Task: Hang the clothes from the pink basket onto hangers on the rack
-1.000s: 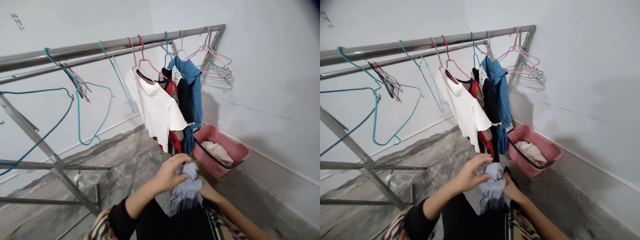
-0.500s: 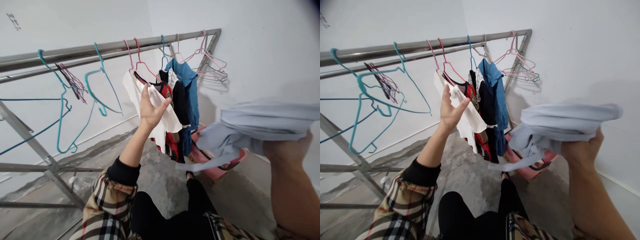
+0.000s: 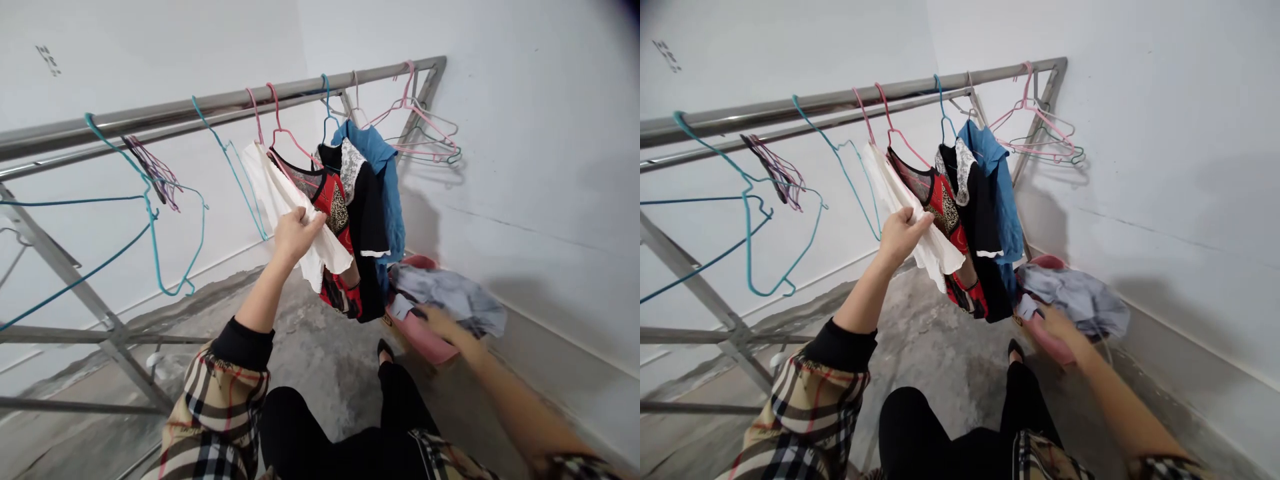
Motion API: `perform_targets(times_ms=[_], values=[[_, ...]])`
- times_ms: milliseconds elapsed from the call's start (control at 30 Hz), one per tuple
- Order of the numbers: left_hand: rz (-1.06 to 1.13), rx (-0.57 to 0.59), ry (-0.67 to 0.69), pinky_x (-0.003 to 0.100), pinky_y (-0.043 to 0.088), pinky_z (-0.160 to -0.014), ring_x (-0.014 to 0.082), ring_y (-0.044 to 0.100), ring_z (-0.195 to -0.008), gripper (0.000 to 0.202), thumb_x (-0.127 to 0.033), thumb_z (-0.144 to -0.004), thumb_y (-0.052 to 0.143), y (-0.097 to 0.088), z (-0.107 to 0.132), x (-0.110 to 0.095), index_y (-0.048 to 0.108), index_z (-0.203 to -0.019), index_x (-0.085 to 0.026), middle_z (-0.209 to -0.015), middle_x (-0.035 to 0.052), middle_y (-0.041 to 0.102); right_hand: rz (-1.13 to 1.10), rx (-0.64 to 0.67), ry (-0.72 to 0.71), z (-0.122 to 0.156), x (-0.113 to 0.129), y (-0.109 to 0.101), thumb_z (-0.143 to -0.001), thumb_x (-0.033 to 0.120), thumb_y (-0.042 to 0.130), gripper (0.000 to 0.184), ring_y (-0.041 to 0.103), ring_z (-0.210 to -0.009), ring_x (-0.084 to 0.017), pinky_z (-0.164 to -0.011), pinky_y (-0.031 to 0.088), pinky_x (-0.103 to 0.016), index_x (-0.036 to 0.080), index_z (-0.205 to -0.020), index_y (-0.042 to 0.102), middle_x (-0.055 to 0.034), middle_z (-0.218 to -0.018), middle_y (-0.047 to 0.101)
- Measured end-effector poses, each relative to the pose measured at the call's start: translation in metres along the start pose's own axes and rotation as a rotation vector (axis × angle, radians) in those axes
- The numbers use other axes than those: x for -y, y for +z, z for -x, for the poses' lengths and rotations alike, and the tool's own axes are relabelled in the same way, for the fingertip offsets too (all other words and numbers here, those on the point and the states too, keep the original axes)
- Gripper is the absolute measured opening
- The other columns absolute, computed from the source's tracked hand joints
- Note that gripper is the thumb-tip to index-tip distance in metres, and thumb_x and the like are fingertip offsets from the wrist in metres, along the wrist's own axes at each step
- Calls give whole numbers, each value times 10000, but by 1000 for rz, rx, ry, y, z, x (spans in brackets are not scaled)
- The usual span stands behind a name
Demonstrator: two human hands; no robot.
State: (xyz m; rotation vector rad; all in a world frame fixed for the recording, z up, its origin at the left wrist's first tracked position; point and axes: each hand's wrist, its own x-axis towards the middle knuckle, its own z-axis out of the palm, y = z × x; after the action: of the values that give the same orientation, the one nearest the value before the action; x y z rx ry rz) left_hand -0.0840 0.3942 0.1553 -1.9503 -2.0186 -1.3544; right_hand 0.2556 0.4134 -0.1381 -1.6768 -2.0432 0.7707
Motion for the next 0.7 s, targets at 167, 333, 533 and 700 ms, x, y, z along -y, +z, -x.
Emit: perform_targets(times_ms=[167, 333, 533, 700], values=[[-111, -27, 95, 303, 348, -666, 175, 456, -694, 396, -384, -766, 643, -13, 14, -3, 334, -571, -228, -597, -14, 405, -56, 364, -25, 81, -3, 128, -661, 206, 591, 314, 682, -1059, -302, -952, 499, -355, 212, -928, 756, -102, -1044, 742], [-258, -94, 153, 332, 367, -719, 209, 495, -732, 411, -359, -751, 694, -21, 32, -6, 338, -591, -229, -590, -7, 443, -79, 481, -1, 132, -9, 178, -522, 251, 578, 277, 684, -1029, -363, -928, 495, -413, 312, -752, 720, -71, -920, 740], [-361, -288, 417, 347, 393, -767, 220, 575, -805, 248, -330, -831, 651, -23, 50, 10, 519, -660, -208, -776, 58, 659, -83, 474, 31, 142, -23, 186, -477, 313, 535, 268, 677, -1031, -384, -931, 475, -452, 347, -705, 672, -51, -881, 723], [-253, -360, 507, 289, 416, -652, 159, 596, -780, 180, -192, -843, 561, -18, 65, 28, 572, -664, -205, -1037, 70, 702, -95, 459, 33, 141, -20, 185, -489, 319, 532, 258, 674, -1040, -388, -933, 473, -450, 335, -706, 668, -48, -872, 729]])
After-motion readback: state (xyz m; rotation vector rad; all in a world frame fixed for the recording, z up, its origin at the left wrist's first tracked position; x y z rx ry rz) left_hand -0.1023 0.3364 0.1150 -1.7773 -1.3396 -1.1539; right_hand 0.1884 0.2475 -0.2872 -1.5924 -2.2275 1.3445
